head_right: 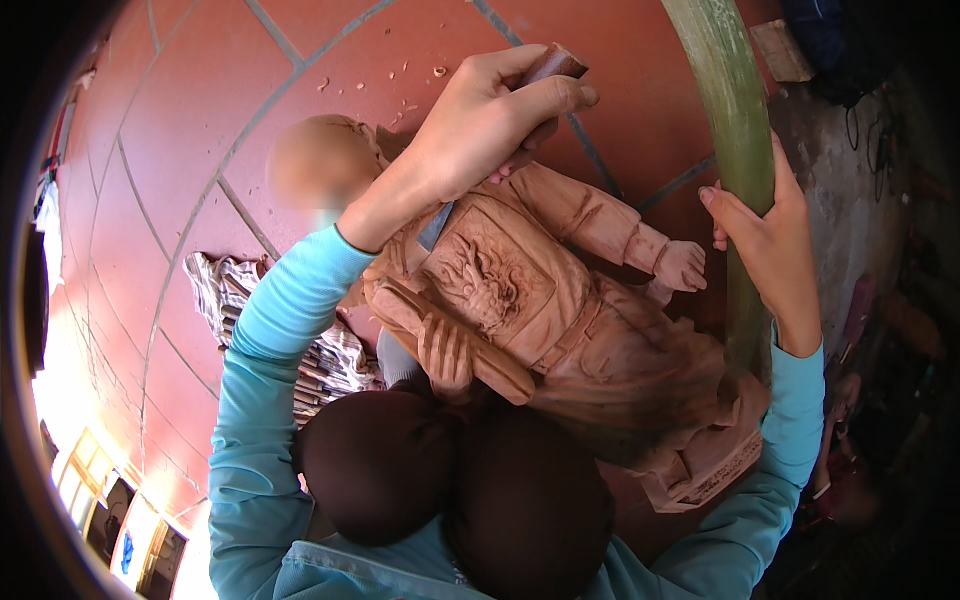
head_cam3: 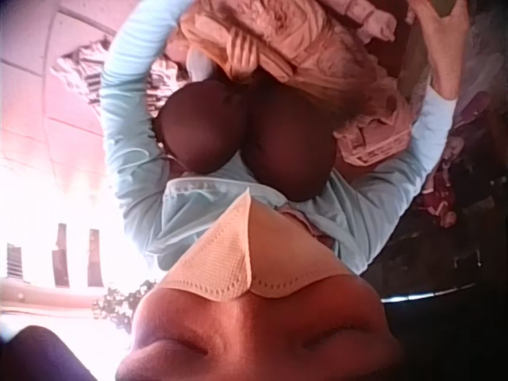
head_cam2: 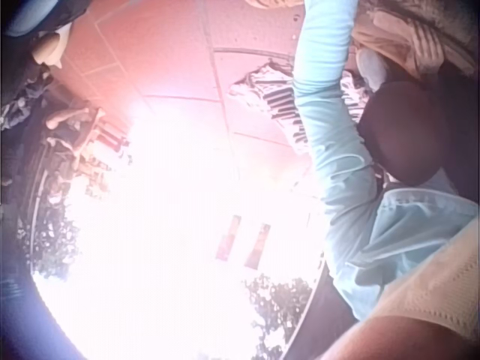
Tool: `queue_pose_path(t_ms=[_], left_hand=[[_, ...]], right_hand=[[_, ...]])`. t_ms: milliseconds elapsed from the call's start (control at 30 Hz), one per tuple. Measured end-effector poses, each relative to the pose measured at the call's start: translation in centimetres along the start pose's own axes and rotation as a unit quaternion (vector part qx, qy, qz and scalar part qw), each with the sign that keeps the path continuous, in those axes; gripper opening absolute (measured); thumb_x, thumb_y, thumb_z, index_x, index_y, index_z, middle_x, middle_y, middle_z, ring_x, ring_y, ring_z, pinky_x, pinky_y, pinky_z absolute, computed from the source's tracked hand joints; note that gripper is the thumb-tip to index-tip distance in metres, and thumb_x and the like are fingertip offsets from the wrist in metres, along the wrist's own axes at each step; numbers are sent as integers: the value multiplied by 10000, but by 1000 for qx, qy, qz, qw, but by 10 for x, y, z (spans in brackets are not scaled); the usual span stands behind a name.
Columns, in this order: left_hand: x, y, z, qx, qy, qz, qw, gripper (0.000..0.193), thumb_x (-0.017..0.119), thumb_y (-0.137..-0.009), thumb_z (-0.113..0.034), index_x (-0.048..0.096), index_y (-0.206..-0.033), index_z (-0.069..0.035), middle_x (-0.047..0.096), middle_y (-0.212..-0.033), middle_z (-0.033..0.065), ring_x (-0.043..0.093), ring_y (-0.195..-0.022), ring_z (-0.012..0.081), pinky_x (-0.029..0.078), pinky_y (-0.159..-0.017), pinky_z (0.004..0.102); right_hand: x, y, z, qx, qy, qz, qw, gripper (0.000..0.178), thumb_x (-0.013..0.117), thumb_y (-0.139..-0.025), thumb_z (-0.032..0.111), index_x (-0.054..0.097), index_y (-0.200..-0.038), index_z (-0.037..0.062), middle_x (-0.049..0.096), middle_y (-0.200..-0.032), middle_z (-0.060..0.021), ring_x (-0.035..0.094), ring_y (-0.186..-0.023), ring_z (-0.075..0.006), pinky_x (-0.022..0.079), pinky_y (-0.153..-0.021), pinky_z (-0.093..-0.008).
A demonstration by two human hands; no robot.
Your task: The person carves a wooden statue of a seated figure using a chisel and a wooden mallet. They repeatedly strike the chisel to shape the chest and torso area of the sculpture, which rests on the floor in front of them.
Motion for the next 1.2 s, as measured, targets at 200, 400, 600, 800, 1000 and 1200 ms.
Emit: queue_pose_path(t_ms=[200,400,600,800,1000,1200], left_hand=[[-3,-5,-8,0,-1,-14,1000,206,618,-874,-236,609,-907,-33,447,-559,-14,383,-387,39,291,-358,211],[3,-6,-5,16,-18,-6,1000,211,617,-872,-237,618,-934,-36,445,-573,-18,383,-420,36,289,-372,214],[1,-4,-3,3,-22,-4,1000,197,611,-869,-215,617,-951,-36,450,-581,-16,393,-418,38,291,-381,217],[1,-2,0,-13,17,1,1000,198,600,-877,-211,619,-954,-29,450,-574,-15,384,-392,34,273,-361,204],[0,3,4,-1,39,11,999,166,603,-874,-196,611,-888,-31,436,-549,-20,376,-384,26,264,-356,199],[1,9,1,-4,15,21,1000,164,603,-869,-184,613,-892,-22,434,-549,-21,365,-380,29,257,-358,200]], right_hand=[[3,8,15,-148,105,-7,983,632,649,-818,8,388,-1394,23,573,-963,-36,518,-822,-80,449,-715,-230],[1,5,10,-134,80,7,988,641,619,-802,-48,392,-1395,42,556,-1205,-87,517,-1063,-128,456,-838,-270],[2,8,3,12,-26,6,1000,640,627,-817,-30,377,-1403,33,563,-869,-21,523,-690,-46,437,-567,-197],[-1,6,2,-127,91,7,988,655,622,-781,-74,404,-1389,38,561,-1192,-88,539,-1021,-128,465,-814,-248],[5,13,15,-168,121,27,978,640,621,-786,-69,413,-1383,34,601,-1184,-85,564,-1032,-139,468,-865,-257],[9,18,15,-163,122,19,979,656,652,-800,-24,384,-1397,28,565,-873,-12,525,-778,-55,456,-700,-203]])
Point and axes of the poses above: each hand's wrist, its own y-axis away from the middle knuckle, its own x-axis out of the palm, z = x × y, the point moved 6 cm from there along -y, towards the middle knuckle
